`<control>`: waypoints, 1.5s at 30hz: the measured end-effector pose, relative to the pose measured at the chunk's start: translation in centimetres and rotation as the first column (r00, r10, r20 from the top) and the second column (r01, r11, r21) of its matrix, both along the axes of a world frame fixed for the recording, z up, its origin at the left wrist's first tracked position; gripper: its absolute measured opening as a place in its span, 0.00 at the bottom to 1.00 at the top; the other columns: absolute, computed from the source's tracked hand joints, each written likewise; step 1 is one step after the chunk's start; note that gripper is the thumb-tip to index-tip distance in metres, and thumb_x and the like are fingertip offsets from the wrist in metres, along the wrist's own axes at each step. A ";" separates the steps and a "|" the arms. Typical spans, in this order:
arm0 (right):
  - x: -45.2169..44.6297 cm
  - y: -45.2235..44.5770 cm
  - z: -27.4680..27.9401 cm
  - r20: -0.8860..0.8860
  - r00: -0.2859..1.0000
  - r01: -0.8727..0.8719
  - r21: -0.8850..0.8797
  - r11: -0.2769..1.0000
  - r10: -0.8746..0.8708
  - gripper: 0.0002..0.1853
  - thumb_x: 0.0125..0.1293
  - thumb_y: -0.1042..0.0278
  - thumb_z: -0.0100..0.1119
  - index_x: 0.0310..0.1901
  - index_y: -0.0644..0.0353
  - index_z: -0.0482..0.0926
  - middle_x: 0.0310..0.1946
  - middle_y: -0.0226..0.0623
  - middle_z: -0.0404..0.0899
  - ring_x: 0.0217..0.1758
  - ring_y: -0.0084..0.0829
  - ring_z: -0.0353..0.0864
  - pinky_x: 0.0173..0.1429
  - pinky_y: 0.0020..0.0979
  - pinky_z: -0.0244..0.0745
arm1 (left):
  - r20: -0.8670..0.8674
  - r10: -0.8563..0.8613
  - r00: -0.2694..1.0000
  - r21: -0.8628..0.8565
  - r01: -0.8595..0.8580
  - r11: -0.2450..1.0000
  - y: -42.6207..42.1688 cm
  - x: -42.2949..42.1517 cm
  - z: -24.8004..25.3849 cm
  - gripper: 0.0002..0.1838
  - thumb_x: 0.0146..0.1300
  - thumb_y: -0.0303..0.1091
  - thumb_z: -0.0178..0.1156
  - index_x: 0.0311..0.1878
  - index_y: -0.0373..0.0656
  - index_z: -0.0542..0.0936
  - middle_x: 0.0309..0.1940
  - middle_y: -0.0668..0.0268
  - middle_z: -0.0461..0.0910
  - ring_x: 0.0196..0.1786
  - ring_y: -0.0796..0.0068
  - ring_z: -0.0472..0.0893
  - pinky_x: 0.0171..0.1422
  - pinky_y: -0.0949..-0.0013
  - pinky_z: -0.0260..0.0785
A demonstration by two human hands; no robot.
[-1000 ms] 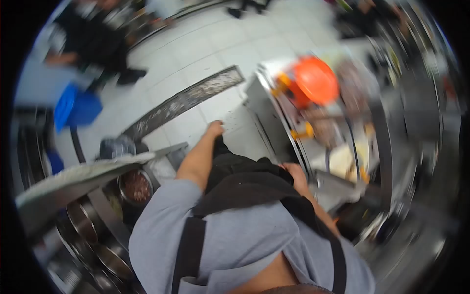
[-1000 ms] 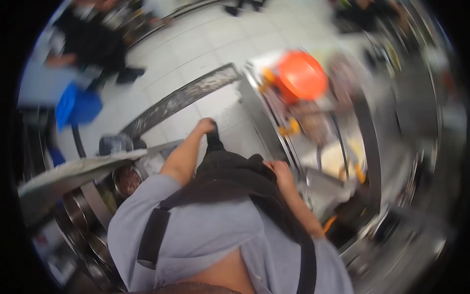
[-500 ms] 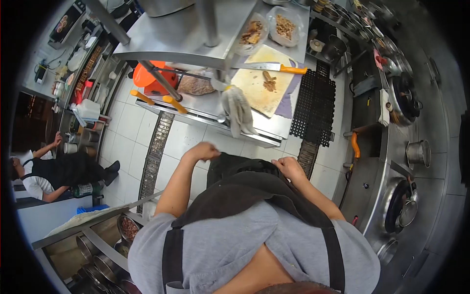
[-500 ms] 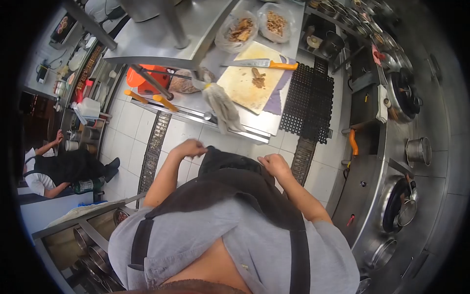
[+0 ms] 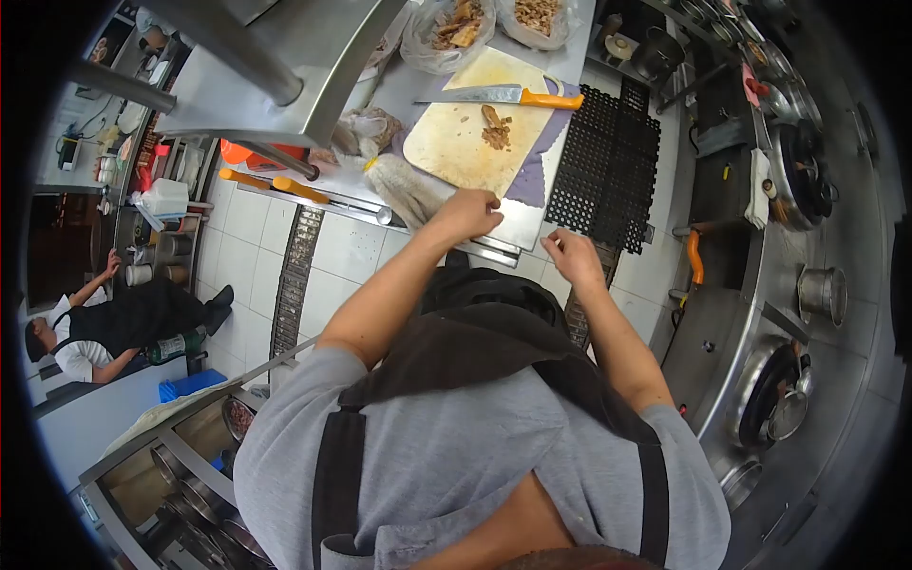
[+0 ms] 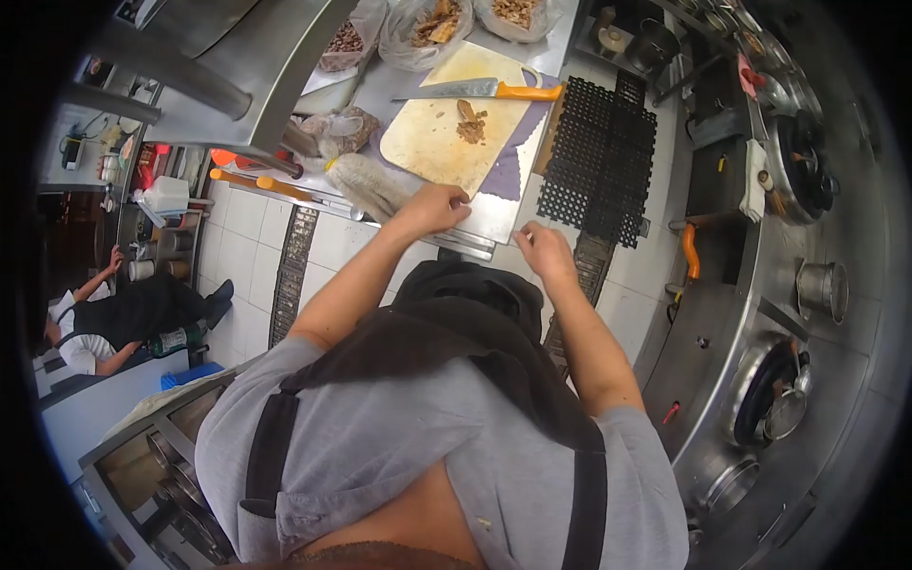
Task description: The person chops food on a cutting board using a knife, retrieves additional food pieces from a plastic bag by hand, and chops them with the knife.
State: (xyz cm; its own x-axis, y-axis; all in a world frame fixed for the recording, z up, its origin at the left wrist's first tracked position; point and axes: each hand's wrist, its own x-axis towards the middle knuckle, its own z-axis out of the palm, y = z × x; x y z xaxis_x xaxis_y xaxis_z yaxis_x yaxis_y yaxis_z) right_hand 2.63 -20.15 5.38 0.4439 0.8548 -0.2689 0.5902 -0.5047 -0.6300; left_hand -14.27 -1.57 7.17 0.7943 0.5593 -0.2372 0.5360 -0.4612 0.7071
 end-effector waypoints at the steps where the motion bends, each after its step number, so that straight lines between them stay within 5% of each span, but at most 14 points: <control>1: 1.2 1.4 -0.8 -0.009 1.000 -0.010 0.001 1.000 0.010 0.16 0.65 0.54 0.62 0.36 0.62 0.82 0.31 0.54 0.83 0.39 0.55 0.83 0.46 0.48 0.76 | -0.032 0.057 0.998 -0.015 -0.058 0.998 -0.2 -0.1 -0.7 0.20 0.56 0.41 0.65 0.49 0.40 0.83 0.33 0.55 0.85 0.40 0.57 0.86 0.48 0.61 0.76; 4: 3.7 4.8 -3.6 0.237 0.967 -0.116 0.083 0.990 0.093 0.14 0.64 0.56 0.63 0.40 0.61 0.80 0.30 0.51 0.84 0.37 0.53 0.83 0.43 0.50 0.77 | -0.123 0.231 0.965 -0.052 -0.239 0.970 -1.3 -0.3 -2.1 0.21 0.55 0.42 0.66 0.52 0.45 0.81 0.40 0.56 0.85 0.44 0.55 0.85 0.51 0.59 0.76; 9: 5.7 8.3 -6.4 0.311 0.829 -0.507 0.066 0.860 0.465 0.14 0.65 0.58 0.61 0.42 0.58 0.73 0.31 0.47 0.83 0.36 0.51 0.84 0.41 0.50 0.78 | -0.113 0.573 0.812 -0.089 -0.583 0.808 -3.0 0.5 -3.3 0.24 0.55 0.42 0.67 0.55 0.47 0.76 0.45 0.52 0.82 0.48 0.49 0.83 0.54 0.54 0.75; 11: 6.9 9.0 -7.2 0.274 0.792 -0.586 0.092 0.805 0.545 0.11 0.65 0.63 0.58 0.42 0.59 0.73 0.31 0.48 0.83 0.37 0.52 0.84 0.41 0.50 0.78 | -0.082 0.695 0.714 -0.077 -0.700 0.710 -2.3 1.8 -5.7 0.24 0.54 0.39 0.68 0.55 0.45 0.76 0.42 0.55 0.83 0.45 0.55 0.84 0.52 0.58 0.75; 14: 8.6 10.1 -7.9 0.235 0.666 -0.736 0.052 0.675 0.708 0.06 0.65 0.71 0.53 0.42 0.61 0.72 0.33 0.50 0.83 0.37 0.53 0.84 0.42 0.51 0.78 | -0.009 0.897 0.442 -0.278 -0.863 0.422 -2.8 2.5 -9.6 0.24 0.58 0.28 0.64 0.58 0.43 0.72 0.35 0.65 0.78 0.32 0.75 0.77 0.31 0.71 0.73; 17: 9.7 10.7 -6.3 0.187 0.552 -0.830 0.028 0.557 0.813 0.06 0.63 0.76 0.50 0.42 0.64 0.73 0.33 0.52 0.83 0.38 0.54 0.83 0.43 0.52 0.77 | 0.043 0.958 0.283 -0.240 -0.928 0.285 -3.4 4.0 -10.2 0.20 0.58 0.27 0.64 0.54 0.42 0.72 0.31 0.67 0.75 0.29 0.78 0.75 0.28 0.72 0.71; 23: 11.3 10.1 -6.5 0.110 0.472 -0.880 0.004 0.474 0.875 0.07 0.61 0.78 0.49 0.40 0.65 0.75 0.31 0.55 0.82 0.39 0.55 0.83 0.45 0.52 0.77 | 0.063 0.966 0.249 -0.250 -0.934 0.257 -5.6 6.6 -9.9 0.16 0.59 0.23 0.62 0.49 0.44 0.71 0.25 0.71 0.72 0.24 0.81 0.72 0.25 0.74 0.68; 31: 12.5 10.6 -5.3 0.086 0.476 -0.877 0.115 0.466 0.875 0.11 0.68 0.63 0.56 0.40 0.64 0.79 0.30 0.51 0.83 0.35 0.53 0.84 0.42 0.49 0.78 | -0.034 0.949 0.314 -0.237 -0.925 0.297 -6.5 6.4 -9.0 0.16 0.59 0.27 0.64 0.49 0.42 0.72 0.28 0.65 0.80 0.25 0.78 0.79 0.25 0.74 0.68; 35: 17.9 15.1 -1.6 -0.037 0.882 -0.456 0.184 0.871 0.469 0.11 0.67 0.64 0.63 0.45 0.61 0.84 0.33 0.50 0.84 0.32 0.45 0.85 0.40 0.38 0.79 | -0.199 0.912 0.358 -0.294 -0.910 0.293 -5.8 5.6 -4.2 0.15 0.61 0.32 0.64 0.49 0.41 0.72 0.29 0.61 0.85 0.27 0.76 0.83 0.25 0.74 0.68; 37: 21.3 18.5 0.2 0.027 0.959 -0.273 0.365 0.890 0.283 0.14 0.67 0.57 0.60 0.42 0.59 0.84 0.33 0.49 0.84 0.35 0.44 0.84 0.42 0.41 0.78 | -0.182 0.915 0.361 -0.337 -0.897 0.287 -5.7 4.7 -4.1 0.17 0.61 0.33 0.65 0.50 0.40 0.73 0.30 0.62 0.84 0.28 0.77 0.83 0.25 0.75 0.67; 40: 25.5 24.4 0.6 0.188 0.950 -0.305 0.406 0.861 0.248 0.11 0.66 0.59 0.60 0.41 0.57 0.85 0.34 0.48 0.84 0.39 0.43 0.85 0.43 0.42 0.78 | -0.106 0.937 0.333 -0.413 -0.872 0.263 -5.2 4.9 -3.3 0.16 0.61 0.31 0.63 0.51 0.40 0.74 0.33 0.66 0.81 0.31 0.80 0.82 0.29 0.76 0.64; 42: 26.9 27.9 -0.3 0.415 0.798 -0.545 0.191 0.816 0.437 0.11 0.63 0.60 0.63 0.40 0.57 0.86 0.37 0.47 0.85 0.42 0.43 0.85 0.47 0.43 0.78 | -0.062 0.948 0.312 -0.400 -0.878 0.263 -4.0 4.8 -4.3 0.16 0.61 0.30 0.63 0.51 0.39 0.75 0.33 0.67 0.81 0.32 0.80 0.82 0.29 0.77 0.64; 43: 27.1 29.2 -0.4 0.405 0.794 -0.556 0.185 0.810 0.453 0.11 0.63 0.60 0.63 0.40 0.57 0.86 0.37 0.47 0.85 0.42 0.43 0.85 0.47 0.43 0.78 | -0.003 0.954 0.298 -0.384 -0.882 0.274 -3.5 5.3 -3.6 0.16 0.61 0.30 0.62 0.51 0.39 0.75 0.34 0.68 0.81 0.33 0.81 0.82 0.29 0.77 0.64; 45: 27.0 32.2 -0.8 0.259 0.659 -0.662 -0.246 0.708 0.706 0.12 0.60 0.58 0.65 0.40 0.57 0.86 0.38 0.45 0.86 0.45 0.43 0.85 0.51 0.43 0.79 | -0.005 0.972 0.233 -0.368 -0.905 0.215 -2.9 6.3 -2.3 0.16 0.62 0.30 0.62 0.52 0.39 0.75 0.36 0.68 0.81 0.35 0.82 0.81 0.29 0.78 0.64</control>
State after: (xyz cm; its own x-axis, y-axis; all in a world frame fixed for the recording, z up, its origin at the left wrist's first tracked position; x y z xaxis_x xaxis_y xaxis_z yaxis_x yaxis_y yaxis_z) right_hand 29.67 12.07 4.59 -0.1767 0.9213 -0.3464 0.9481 0.0648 -0.3113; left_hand -7.99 -4.46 4.87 -0.2363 0.8712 -0.4303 0.2901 0.4859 0.8244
